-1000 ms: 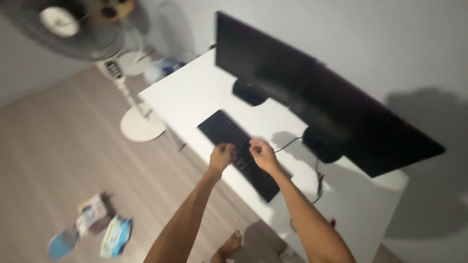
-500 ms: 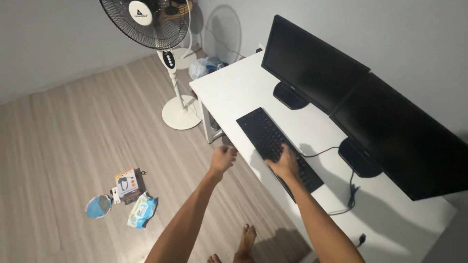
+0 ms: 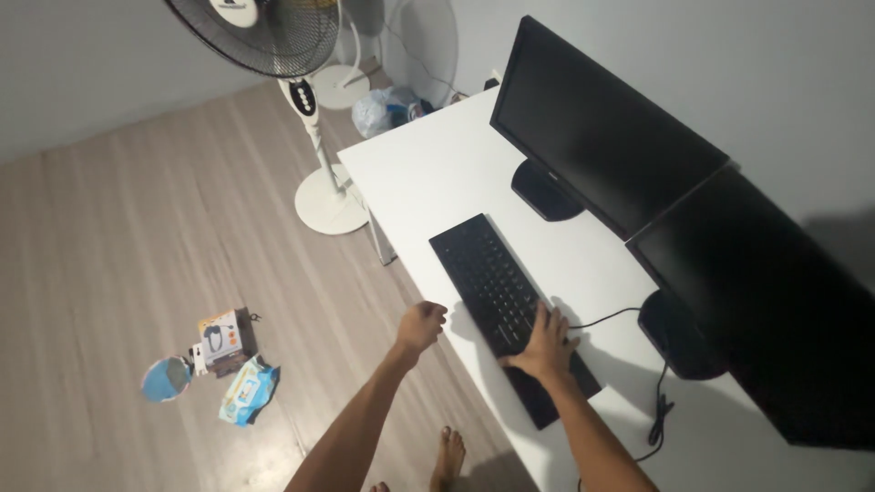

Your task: The person moves a keyboard from the floor to a desk, repositions a stool and a fan, then uses a small brush and a screwdriver to clean debris from between the keys. The person also handles a face mask and a box of cleaning tools.

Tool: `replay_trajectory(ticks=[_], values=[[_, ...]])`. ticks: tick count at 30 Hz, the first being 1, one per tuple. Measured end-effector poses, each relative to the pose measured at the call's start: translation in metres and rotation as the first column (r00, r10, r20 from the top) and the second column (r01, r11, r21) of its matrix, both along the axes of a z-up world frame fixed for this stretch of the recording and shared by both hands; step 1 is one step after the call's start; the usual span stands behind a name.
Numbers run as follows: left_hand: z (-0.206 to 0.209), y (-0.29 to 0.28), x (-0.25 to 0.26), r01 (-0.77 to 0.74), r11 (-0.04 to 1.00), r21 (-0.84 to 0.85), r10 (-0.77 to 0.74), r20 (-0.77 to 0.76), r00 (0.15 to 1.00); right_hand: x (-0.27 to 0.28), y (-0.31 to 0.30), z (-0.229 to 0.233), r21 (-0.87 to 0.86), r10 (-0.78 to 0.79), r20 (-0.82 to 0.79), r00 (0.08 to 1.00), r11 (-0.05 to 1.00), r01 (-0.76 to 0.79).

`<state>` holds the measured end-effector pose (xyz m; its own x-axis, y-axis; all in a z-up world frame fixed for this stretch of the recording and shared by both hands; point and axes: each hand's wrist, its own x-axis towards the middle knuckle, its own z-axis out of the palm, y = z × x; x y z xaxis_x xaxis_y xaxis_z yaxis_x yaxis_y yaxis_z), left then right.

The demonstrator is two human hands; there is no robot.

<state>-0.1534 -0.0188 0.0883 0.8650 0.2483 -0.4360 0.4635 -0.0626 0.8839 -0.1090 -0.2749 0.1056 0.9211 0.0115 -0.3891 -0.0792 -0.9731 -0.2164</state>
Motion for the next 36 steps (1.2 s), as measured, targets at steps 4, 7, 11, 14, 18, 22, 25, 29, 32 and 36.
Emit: replay_trajectory(ticks=[4, 7, 11, 14, 18, 22, 25, 29, 32, 36], values=[[-0.020, -0.016, 0.018, 0.010, 0.999, -0.052, -0.013, -0.057, 0.998, 0.014, 0.008, 0.008, -0.009, 0.047, -0.121, 0.992, 0.999, -0.049], [-0.022, -0.023, 0.024, -0.005, 0.998, -0.067, 0.002, -0.050, 0.999, 0.014, 0.015, 0.011, -0.021, 0.112, -0.165, 0.980, 0.993, -0.117], [-0.022, -0.024, 0.036, -0.008, 1.000, -0.028, 0.006, -0.084, 0.996, 0.021, 0.023, 0.014, -0.013, 0.098, -0.177, 0.979, 0.995, -0.102], [-0.032, -0.012, 0.047, -0.027, 1.000, -0.014, 0.026, -0.097, 0.995, 0.039, 0.029, 0.024, 0.024, 0.121, -0.159, 0.980, 0.993, -0.119], [-0.031, -0.013, 0.053, -0.087, 0.996, -0.031, 0.081, -0.147, 0.986, 0.075, 0.023, 0.042, -0.005, 0.272, -0.136, 0.952, 0.961, -0.276], [-0.039, -0.009, 0.052, -0.082, 0.995, -0.054, 0.073, -0.141, 0.987, 0.102, 0.022, 0.055, -0.040, 0.386, -0.107, 0.916, 0.919, -0.392], [-0.054, -0.008, 0.052, -0.080, 0.991, -0.109, 0.071, -0.088, 0.994, 0.112, 0.014, 0.046, -0.001, 0.396, -0.131, 0.909, 0.917, -0.400], [-0.047, -0.005, 0.057, -0.096, 0.994, -0.041, 0.090, -0.135, 0.987, 0.119, 0.007, 0.032, 0.046, 0.415, -0.106, 0.904, 0.910, -0.412], [-0.043, -0.003, 0.060, -0.080, 0.997, -0.013, 0.078, -0.111, 0.991, 0.124, 0.011, 0.023, -0.011, 0.441, -0.123, 0.889, 0.895, -0.445], [-0.015, -0.013, 0.063, -0.122, 0.993, 0.003, 0.121, -0.123, 0.985, 0.126, 0.027, 0.047, -0.030, 0.499, -0.110, 0.859, 0.863, -0.505]])
